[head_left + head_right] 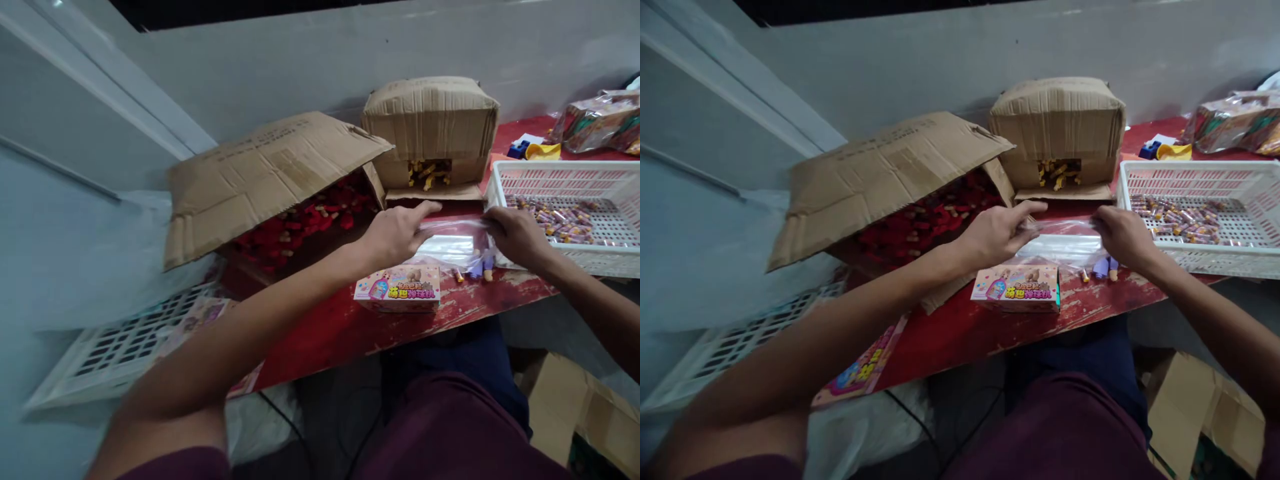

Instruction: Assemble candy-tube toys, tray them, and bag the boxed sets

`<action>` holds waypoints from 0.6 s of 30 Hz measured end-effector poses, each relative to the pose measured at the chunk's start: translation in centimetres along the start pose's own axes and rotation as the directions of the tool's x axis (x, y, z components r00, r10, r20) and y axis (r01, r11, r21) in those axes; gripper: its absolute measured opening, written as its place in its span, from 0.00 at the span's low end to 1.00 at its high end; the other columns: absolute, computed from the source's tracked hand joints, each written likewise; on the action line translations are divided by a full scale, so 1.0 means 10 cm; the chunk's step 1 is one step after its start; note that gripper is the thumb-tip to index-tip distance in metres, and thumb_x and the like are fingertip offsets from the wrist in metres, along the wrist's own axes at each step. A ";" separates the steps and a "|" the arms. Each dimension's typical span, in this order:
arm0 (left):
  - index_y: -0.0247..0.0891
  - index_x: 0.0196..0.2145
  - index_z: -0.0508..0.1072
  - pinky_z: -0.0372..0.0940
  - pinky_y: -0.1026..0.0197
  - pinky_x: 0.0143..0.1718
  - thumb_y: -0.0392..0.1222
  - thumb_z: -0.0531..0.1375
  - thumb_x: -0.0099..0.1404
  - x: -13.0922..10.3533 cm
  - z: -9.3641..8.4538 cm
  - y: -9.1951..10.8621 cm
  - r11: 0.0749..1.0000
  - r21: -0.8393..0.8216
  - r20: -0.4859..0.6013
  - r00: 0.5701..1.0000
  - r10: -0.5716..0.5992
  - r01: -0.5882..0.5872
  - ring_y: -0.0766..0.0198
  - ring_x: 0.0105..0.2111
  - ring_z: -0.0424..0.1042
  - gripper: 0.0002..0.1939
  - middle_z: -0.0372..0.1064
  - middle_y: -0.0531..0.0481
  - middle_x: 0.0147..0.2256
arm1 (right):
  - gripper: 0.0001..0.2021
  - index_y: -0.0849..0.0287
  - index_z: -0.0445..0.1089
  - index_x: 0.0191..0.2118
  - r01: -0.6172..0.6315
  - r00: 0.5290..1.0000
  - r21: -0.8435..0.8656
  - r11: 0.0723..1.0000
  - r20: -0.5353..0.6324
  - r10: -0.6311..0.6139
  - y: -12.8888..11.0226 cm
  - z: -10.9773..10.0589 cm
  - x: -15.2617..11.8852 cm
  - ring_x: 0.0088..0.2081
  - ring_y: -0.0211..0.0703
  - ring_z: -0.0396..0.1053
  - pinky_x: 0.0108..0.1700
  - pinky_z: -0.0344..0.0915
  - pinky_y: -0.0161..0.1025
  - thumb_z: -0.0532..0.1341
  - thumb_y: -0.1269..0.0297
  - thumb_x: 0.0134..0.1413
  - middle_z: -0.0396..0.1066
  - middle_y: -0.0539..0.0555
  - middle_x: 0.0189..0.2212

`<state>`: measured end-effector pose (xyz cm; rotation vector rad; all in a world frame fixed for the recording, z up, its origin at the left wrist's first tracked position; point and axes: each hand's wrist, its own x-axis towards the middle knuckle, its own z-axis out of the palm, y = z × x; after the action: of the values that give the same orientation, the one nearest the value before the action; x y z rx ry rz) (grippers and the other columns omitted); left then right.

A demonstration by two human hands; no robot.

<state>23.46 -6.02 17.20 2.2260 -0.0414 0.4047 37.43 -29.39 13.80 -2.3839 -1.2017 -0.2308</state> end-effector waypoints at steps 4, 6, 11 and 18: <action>0.49 0.49 0.80 0.63 0.62 0.34 0.34 0.61 0.59 -0.24 -0.13 -0.26 0.920 0.298 0.262 0.949 0.176 -0.253 0.65 0.27 0.67 0.21 0.74 0.48 0.40 | 0.09 0.59 0.77 0.38 0.003 1.000 -0.086 0.996 0.019 -0.001 0.16 -0.01 0.23 0.31 0.46 0.71 0.33 0.56 0.39 0.61 0.61 0.63 0.77 0.57 0.30; 0.46 0.45 0.81 0.64 0.61 0.33 0.33 0.58 0.62 -0.21 -0.17 -0.49 0.827 0.464 0.334 0.927 0.169 -0.318 0.64 0.28 0.69 0.18 0.73 0.45 0.43 | 0.08 0.58 0.77 0.37 0.065 0.996 -0.249 0.966 0.080 -0.046 0.19 0.04 0.36 0.31 0.46 0.71 0.31 0.53 0.38 0.62 0.60 0.62 0.77 0.56 0.29; 0.34 0.49 0.78 0.70 0.56 0.44 0.26 0.53 0.61 0.35 -0.43 -0.67 0.625 0.748 0.235 0.970 0.064 -0.223 0.55 0.39 0.75 0.22 0.72 0.37 0.46 | 0.17 0.57 0.76 0.41 0.234 0.961 -0.437 0.869 0.239 -0.139 0.08 -0.04 0.98 0.33 0.45 0.74 0.32 0.54 0.35 0.74 0.52 0.50 0.80 0.56 0.33; 0.37 0.60 0.70 0.58 0.41 0.63 0.41 0.49 0.74 0.19 -1.03 -0.68 0.649 0.746 -0.231 0.855 0.463 -0.150 0.45 0.59 0.67 0.21 0.68 0.35 0.56 | 0.29 0.69 0.72 0.54 0.000 0.848 -0.371 0.929 -0.493 -0.196 -0.53 -0.63 0.95 0.53 0.55 0.71 0.46 0.57 0.49 0.40 0.55 0.72 0.76 0.61 0.49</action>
<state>23.57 6.35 18.67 2.8486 -0.0615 1.2667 39.33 -22.87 24.34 -2.3078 -1.0776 -1.1484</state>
